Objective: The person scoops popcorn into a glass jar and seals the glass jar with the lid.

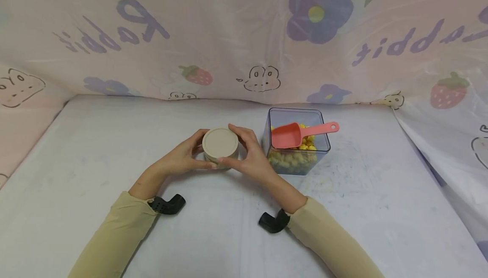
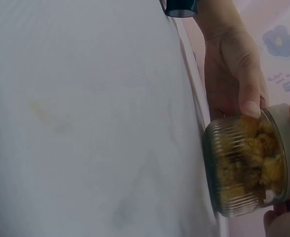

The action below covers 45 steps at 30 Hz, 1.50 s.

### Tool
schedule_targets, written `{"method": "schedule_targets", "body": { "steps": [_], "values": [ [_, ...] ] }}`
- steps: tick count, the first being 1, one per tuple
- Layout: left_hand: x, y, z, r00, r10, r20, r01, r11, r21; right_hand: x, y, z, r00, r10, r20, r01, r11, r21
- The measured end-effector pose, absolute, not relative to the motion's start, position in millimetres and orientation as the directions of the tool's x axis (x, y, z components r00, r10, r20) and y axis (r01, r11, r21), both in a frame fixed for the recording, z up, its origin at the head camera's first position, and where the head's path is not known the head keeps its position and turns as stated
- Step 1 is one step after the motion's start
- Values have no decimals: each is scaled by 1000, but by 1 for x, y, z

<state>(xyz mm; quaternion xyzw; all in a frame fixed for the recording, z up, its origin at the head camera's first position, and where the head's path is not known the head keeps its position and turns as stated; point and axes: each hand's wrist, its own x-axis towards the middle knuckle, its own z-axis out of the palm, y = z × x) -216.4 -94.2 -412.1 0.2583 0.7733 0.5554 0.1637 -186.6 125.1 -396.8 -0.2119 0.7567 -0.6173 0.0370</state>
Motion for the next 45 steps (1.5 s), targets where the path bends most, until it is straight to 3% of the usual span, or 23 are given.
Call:
{"method": "schedule_targets", "body": {
  "steps": [12,20,26,38,45],
  "values": [
    [-217,-94,-413,-809,587,31,217,249,944,-186,123,-399,-928,-322,186,-258,196,-946],
    [-217,-94,-413,-808,587,41,219,235,947,-188,133,-398,-856,-454,246,-275,-2,-962],
    [-217,-94,-413,-804,593,41,211,221,952,-187,135,-396,-825,-509,244,-267,-31,-963],
    [-216,-95,-413,-802,596,33,198,214,956,-186,132,-394,-843,-482,241,-269,-11,-963],
    [-216,-94,-412,-804,594,36,209,226,951,-187,126,-396,-905,-373,204,-280,164,-946]
  ]
}}
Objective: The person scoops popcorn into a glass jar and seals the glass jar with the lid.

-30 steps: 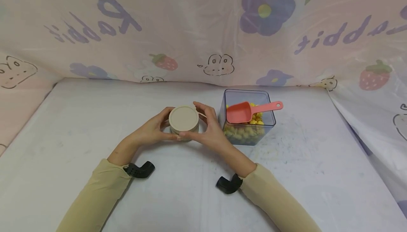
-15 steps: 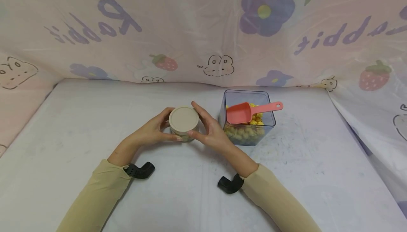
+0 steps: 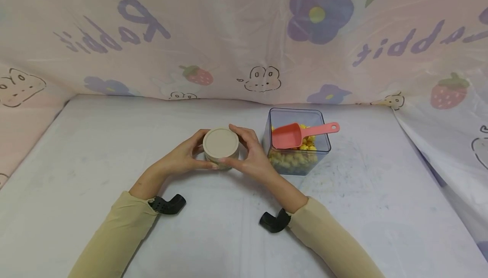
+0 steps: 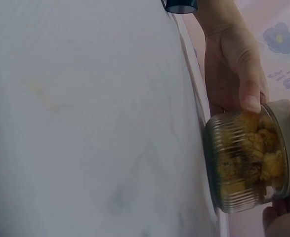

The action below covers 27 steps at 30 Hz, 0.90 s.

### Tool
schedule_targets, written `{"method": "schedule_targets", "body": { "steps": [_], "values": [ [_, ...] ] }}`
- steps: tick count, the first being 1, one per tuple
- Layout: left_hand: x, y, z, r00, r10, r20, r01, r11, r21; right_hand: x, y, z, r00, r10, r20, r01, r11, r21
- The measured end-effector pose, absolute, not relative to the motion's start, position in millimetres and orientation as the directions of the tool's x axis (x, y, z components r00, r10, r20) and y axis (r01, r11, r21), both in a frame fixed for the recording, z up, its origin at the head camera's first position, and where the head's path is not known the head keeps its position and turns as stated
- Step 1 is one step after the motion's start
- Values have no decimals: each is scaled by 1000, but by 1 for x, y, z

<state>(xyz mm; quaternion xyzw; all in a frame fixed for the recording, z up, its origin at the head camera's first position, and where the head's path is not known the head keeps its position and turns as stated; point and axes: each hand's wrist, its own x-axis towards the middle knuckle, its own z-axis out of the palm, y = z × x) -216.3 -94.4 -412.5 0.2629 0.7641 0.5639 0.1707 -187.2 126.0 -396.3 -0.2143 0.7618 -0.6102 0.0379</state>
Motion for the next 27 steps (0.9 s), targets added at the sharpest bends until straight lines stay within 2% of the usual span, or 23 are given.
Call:
{"method": "schedule_targets", "body": {
  "steps": [8,15,19,27],
  "values": [
    [-215,-93,-412,-806,591,29,199,224,954,-187,126,-399,-917,-353,184,-270,214,-939],
    [-216,-95,-414,-810,586,34,201,223,954,-187,131,-397,-864,-449,227,-289,73,-955],
    [-216,-95,-415,-804,594,32,202,222,954,-188,132,-396,-837,-498,226,-289,52,-956],
    [-218,-95,-414,-808,589,28,203,234,951,-187,129,-393,-874,-441,202,-277,112,-955]
  ]
}}
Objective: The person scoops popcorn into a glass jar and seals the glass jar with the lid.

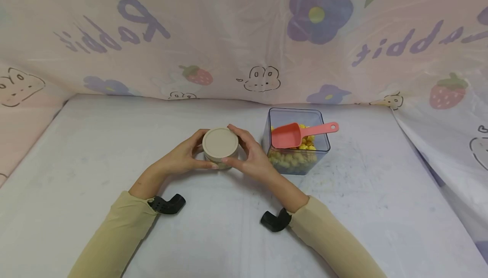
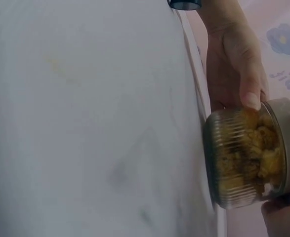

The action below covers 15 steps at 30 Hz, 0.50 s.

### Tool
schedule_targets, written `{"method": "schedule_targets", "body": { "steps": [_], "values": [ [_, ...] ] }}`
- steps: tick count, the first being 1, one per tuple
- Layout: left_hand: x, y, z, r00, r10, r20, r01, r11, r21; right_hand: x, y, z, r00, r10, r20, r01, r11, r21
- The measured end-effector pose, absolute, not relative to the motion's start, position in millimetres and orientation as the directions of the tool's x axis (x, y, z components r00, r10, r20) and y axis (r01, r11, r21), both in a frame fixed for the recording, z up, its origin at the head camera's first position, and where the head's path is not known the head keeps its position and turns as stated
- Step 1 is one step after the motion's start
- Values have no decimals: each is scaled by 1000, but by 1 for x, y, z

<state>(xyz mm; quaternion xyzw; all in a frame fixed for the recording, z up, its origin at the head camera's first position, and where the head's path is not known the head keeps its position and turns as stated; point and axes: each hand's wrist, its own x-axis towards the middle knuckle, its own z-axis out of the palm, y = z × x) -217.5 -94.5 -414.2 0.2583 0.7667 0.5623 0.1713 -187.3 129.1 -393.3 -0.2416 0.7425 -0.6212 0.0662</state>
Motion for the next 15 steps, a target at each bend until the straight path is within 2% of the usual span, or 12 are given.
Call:
{"method": "schedule_targets", "body": {
  "steps": [9,15],
  "values": [
    [-218,-95,-415,-795,603,65,241,215,946,-185,119,-393,-946,-290,143,-226,278,-934],
    [-217,-95,-414,-804,594,34,215,237,947,-185,121,-393,-922,-358,149,-248,249,-936]
  ]
}}
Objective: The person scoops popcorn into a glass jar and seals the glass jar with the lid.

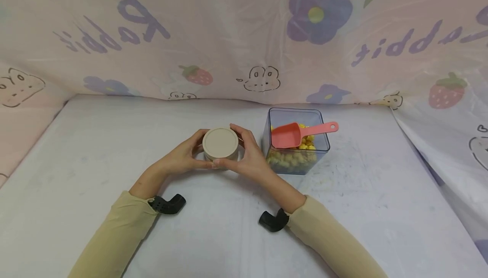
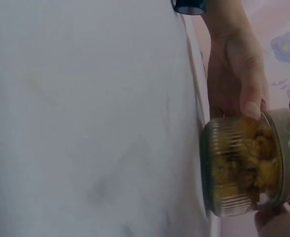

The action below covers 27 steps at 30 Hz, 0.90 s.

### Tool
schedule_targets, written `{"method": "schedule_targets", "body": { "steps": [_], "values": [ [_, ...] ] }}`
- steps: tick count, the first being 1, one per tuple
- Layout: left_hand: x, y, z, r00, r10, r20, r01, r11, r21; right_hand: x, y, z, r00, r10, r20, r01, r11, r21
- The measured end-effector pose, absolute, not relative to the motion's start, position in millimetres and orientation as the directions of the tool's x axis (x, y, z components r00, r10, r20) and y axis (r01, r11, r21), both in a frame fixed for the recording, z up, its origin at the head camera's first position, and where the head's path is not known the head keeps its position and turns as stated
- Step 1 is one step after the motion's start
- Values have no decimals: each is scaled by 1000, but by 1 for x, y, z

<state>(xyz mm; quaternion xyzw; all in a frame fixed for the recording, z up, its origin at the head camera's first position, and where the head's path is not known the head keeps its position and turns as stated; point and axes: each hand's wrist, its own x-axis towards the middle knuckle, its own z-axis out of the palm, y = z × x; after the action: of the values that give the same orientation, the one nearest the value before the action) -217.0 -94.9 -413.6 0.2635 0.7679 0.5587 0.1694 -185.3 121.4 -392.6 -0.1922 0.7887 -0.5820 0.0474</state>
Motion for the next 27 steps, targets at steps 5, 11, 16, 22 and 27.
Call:
{"method": "schedule_targets", "body": {
  "steps": [5,11,16,22,27],
  "values": [
    [-217,-95,-413,-803,595,24,206,239,949,-189,125,-388,-871,-457,182,-276,146,-950],
    [-217,-95,-412,-796,604,29,199,216,956,-192,128,-384,-839,-512,185,-300,150,-942],
    [-217,-95,-412,-795,606,32,196,206,959,-193,128,-384,-847,-499,186,-323,205,-924],
    [-217,-95,-412,-798,600,57,217,198,956,-188,124,-390,-881,-412,233,-350,237,-906],
    [-216,-93,-412,-792,604,86,248,189,950,-182,121,-394,-911,-340,234,-319,222,-921]
  ]
}}
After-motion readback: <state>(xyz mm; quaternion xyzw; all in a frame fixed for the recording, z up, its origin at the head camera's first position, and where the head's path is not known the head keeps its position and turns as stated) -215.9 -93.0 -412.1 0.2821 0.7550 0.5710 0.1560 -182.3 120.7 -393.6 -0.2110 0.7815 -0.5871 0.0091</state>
